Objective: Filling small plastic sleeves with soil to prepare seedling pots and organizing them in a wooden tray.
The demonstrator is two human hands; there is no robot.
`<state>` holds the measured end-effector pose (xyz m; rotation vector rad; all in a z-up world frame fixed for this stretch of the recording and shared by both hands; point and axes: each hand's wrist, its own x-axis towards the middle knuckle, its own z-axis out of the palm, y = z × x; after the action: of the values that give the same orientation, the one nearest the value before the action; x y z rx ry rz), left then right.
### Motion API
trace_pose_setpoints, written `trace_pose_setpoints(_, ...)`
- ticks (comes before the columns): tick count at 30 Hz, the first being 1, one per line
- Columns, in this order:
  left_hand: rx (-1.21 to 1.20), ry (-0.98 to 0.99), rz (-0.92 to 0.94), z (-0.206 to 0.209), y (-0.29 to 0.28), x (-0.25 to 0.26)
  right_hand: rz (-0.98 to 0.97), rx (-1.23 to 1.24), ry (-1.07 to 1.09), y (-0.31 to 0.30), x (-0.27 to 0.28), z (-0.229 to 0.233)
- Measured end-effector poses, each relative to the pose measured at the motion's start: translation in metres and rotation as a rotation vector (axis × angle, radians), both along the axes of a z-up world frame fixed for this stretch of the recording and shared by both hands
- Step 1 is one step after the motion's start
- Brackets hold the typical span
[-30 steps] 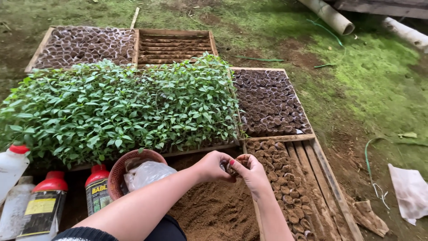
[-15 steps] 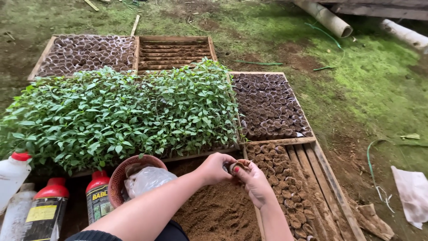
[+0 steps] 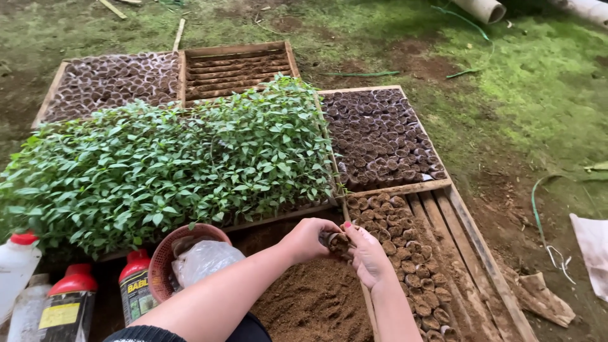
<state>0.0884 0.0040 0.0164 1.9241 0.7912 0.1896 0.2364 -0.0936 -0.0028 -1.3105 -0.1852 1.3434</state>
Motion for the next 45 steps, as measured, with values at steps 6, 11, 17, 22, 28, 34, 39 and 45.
trace_pose_setpoints(6, 0.070, 0.081, -0.020, 0.020, -0.008, 0.010, 0.003, -0.084, -0.144, -0.010, 0.008, 0.009)
trace_pose_setpoints(11, 0.174, -0.012, -0.094, 0.010, -0.015, 0.029, -0.008, -0.035, -0.114, -0.032, 0.035, -0.004)
trace_pose_setpoints(17, 0.170, 0.000, -0.298, 0.013, -0.034, 0.066, -0.055, -0.029, -0.121, -0.073, 0.073, 0.007)
trace_pose_setpoints(22, 0.108, 0.060, -0.470, 0.021, -0.057, 0.081, -0.163, -0.027, -0.227, -0.127, 0.145, 0.005)
trace_pose_setpoints(28, 0.147, 0.073, -0.546, 0.013, -0.073, 0.101, -0.425, -0.043, -0.061, -0.182, 0.214, -0.074)
trace_pose_setpoints(34, -0.030, 0.413, -0.653, -0.001, -0.084, 0.128, -0.478, -0.313, 0.065, -0.216, 0.243, -0.136)
trace_pose_setpoints(39, -0.087, 0.564, -0.658, -0.006, -0.094, 0.152, -0.330, -0.593, -0.257, -0.229, 0.258, -0.191)
trace_pose_setpoints(45, -0.040, 0.588, -0.727, -0.044, -0.094, 0.174, 0.010, -0.711, -0.513, -0.226, 0.269, -0.219)
